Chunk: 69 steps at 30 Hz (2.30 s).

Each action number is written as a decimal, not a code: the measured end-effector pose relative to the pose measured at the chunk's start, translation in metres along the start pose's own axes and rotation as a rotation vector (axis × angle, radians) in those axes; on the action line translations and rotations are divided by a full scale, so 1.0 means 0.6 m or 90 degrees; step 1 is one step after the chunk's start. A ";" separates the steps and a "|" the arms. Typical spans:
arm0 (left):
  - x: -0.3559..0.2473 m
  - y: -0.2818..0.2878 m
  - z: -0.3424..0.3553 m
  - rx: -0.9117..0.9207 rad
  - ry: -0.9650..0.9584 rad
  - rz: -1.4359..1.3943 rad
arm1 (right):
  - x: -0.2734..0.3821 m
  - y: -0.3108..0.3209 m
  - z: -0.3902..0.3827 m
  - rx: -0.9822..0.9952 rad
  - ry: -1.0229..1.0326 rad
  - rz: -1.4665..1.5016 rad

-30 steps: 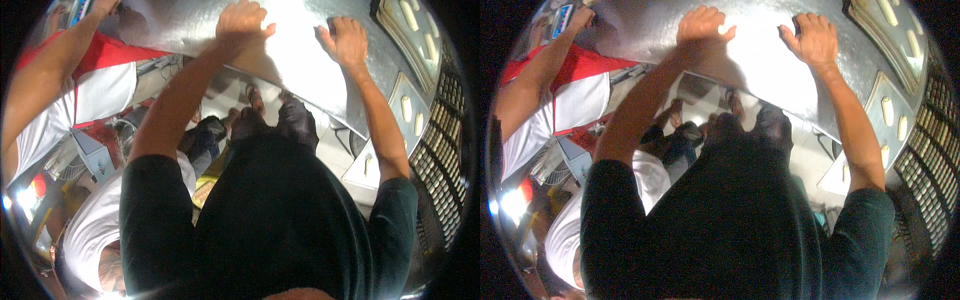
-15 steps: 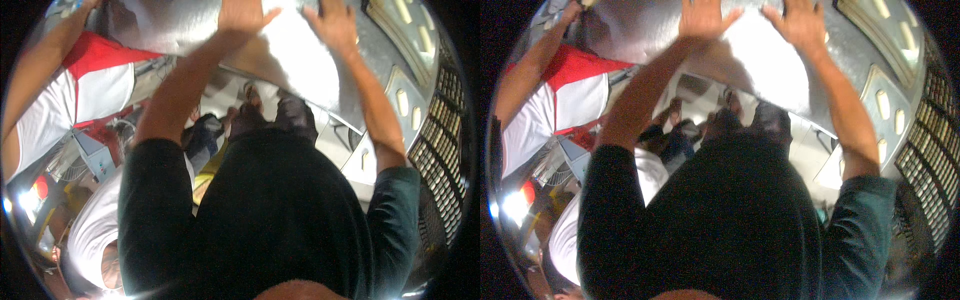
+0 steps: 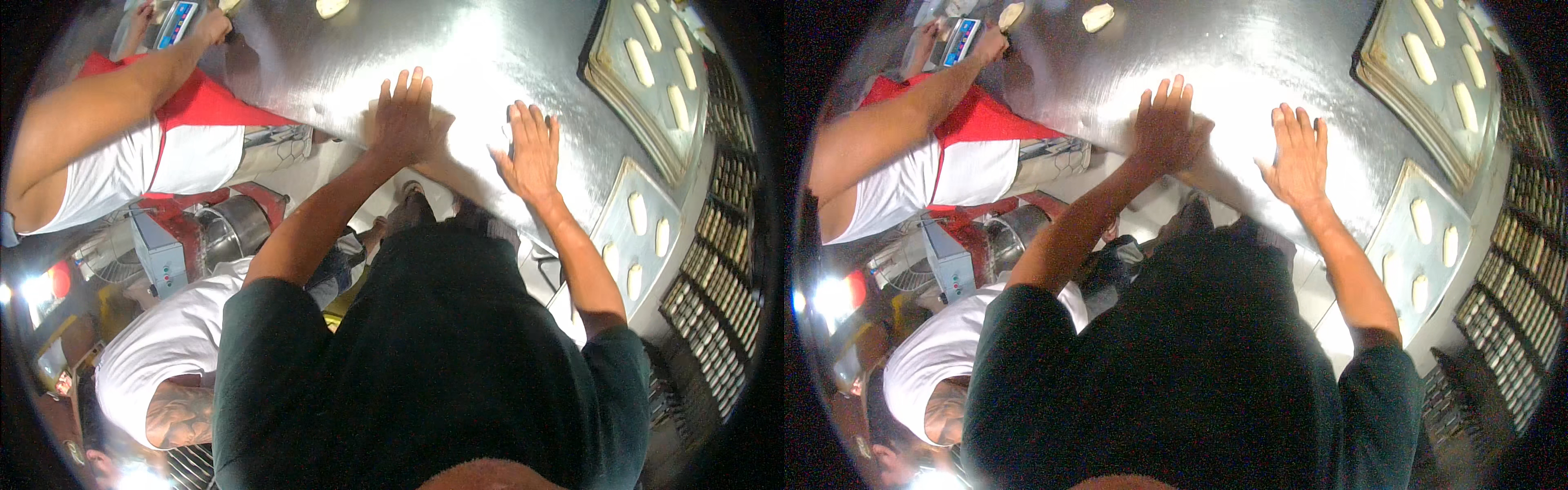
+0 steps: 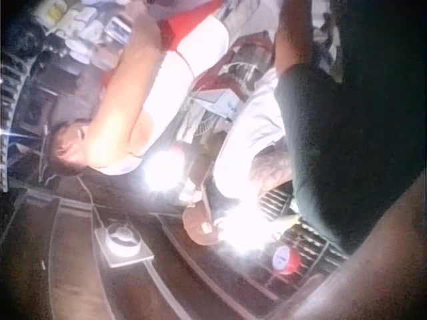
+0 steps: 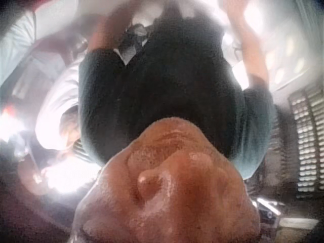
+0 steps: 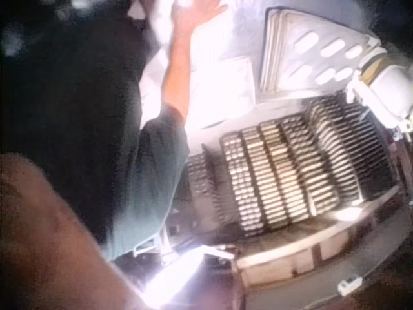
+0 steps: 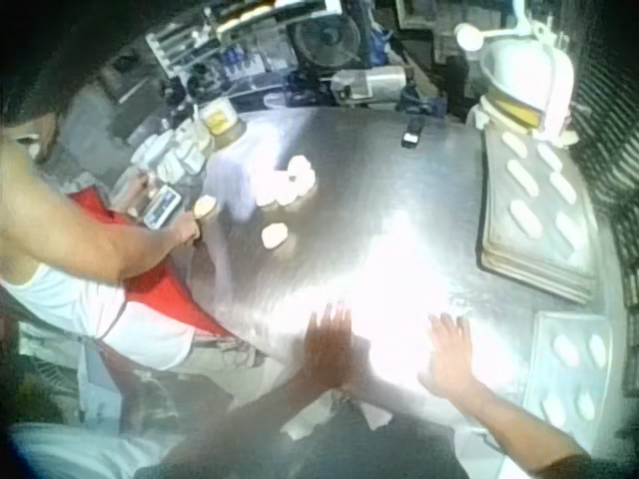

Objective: The person shapes pieces of dough into small loaves and arranges them on metal baking sheets before placing the sheets onto a cooling rack.

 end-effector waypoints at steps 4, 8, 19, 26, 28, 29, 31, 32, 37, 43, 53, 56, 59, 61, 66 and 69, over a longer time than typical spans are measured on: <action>0.044 -0.022 0.134 0.025 -0.064 0.036 | -0.047 -0.025 0.138 -0.076 0.045 -0.060; 0.060 -0.041 0.193 -0.087 0.044 0.031 | -0.070 -0.029 0.221 -0.082 -0.065 0.053; 0.046 -0.003 0.128 0.018 0.046 0.023 | -0.041 -0.018 0.164 -0.019 -0.002 0.098; 0.064 0.037 0.014 0.347 -0.238 -0.343 | -0.110 0.011 0.088 0.164 -0.035 0.213; 0.092 0.044 0.067 0.404 -0.103 -0.487 | -0.129 0.012 0.097 0.094 -0.210 0.366; 0.105 0.051 0.106 0.430 -0.030 -0.555 | -0.138 0.007 0.108 0.059 -0.294 0.444; 0.128 0.009 0.158 0.276 0.093 -0.554 | -0.131 0.020 0.167 -0.066 -0.414 0.575; 0.128 -0.030 0.178 0.099 0.143 -0.476 | -0.117 0.040 0.218 -0.140 -0.353 0.547; 0.099 -0.137 0.409 0.219 0.503 -0.769 | -0.153 0.019 0.402 -0.275 -0.363 0.361; 0.214 -0.025 0.325 0.073 0.095 -0.128 | -0.160 -0.007 0.554 -0.192 -0.099 0.270; 0.431 -0.028 0.250 0.160 0.226 -0.308 | 0.187 -0.140 0.833 0.111 0.301 0.033; 0.373 -0.025 0.220 0.112 0.332 -0.493 | 0.160 -0.125 0.799 0.214 0.147 -0.003; 0.286 0.024 0.120 0.132 0.288 -0.372 | 0.142 -0.032 0.624 0.326 0.004 0.166; 0.217 0.045 0.052 0.036 0.149 -0.269 | 0.092 0.004 0.465 0.127 0.142 0.159; 0.160 0.010 0.047 0.112 0.172 -0.160 | 0.020 -0.003 0.151 0.024 0.189 0.219; 0.235 -0.072 0.057 0.134 0.100 -0.081 | 0.038 -0.043 0.197 0.112 0.158 0.238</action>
Point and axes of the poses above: each hand's wrist, its own z-axis towards the middle knuckle, its own y-axis out of the back of the hand, x = y × z, the point moved 5 cm from there along z, towards the middle knuckle, and after that the axes turned 9 degrees about -x, right-handed, at the moved point
